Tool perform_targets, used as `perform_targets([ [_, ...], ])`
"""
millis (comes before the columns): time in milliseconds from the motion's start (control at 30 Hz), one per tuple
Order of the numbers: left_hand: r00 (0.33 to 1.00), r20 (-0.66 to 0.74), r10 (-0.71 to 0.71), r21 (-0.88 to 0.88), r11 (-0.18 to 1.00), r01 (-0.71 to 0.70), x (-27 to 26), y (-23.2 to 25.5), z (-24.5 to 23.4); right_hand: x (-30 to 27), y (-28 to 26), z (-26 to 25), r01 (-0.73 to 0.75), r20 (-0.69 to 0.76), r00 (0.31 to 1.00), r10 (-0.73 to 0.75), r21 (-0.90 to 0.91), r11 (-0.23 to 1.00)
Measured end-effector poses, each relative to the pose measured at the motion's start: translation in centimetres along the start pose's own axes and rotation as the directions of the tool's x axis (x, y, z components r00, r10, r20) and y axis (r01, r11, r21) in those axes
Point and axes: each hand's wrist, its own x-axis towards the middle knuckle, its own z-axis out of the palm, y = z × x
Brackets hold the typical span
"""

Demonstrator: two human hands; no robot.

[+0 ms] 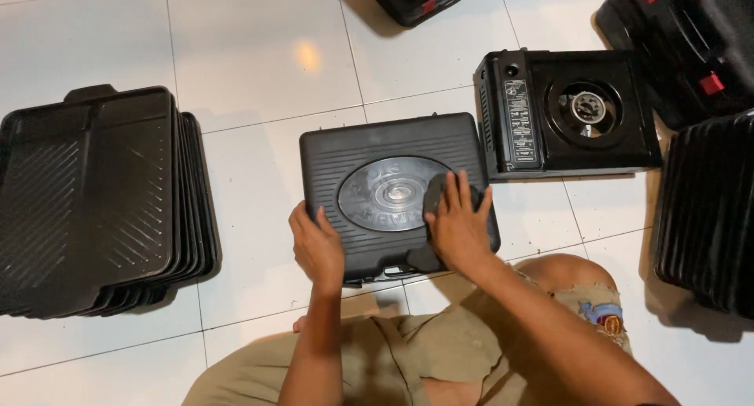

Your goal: Wiping the exterior of a plastic carrying case with a cloth to clean it.

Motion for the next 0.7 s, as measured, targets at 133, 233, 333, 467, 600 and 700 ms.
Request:
perform_targets([
  [133, 0.999, 0.001, 0.042, 0.009, 0.999, -0.042, 0.0, -0.4, 0.4, -3.2, -7.1, -1.5, 0.170, 0.016, 0.984, -0.177, 0.202, 0.964],
  [233, 0.996, -0.010, 0.085, 0.030, 0.996, -0.085, 0.5, -1.7, 1.2, 0.2, -10.5, -2.1, 0.317, -0.086, 0.948, -0.307, 0.338, 0.886],
  [333, 0.998, 0.019, 0.064, -0.018, 0.998, -0.064, 0.2, -2.3, 1.4, 3.7, -12.4, -1.4, 0.323, -0.155, 0.946, -0.285, 0.348, 0.880],
  [467, 0.999, 0.044, -0.010, -0.012, 1.000, 0.011, 0.5, -1.2, 0.6, 2.6, -12.1, -1.4, 0.324, -0.175, 0.944, -0.278, 0.354, 0.878],
  [600, 1.000, 0.019, -0.021, 0.005, 1.000, 0.021, 0.6, -1.2, 0.8, -2.3, -7.2, -0.4, 0.406, -0.183, 0.911, -0.369, 0.252, 0.879],
  [700, 1.000, -0.006, 0.010, -0.024, 1.000, -0.011, 0.5, -1.5, 0.9, -4.4, -1.7, 0.6, 0.347, -0.282, 0.912, -0.297, 0.146, 0.926],
])
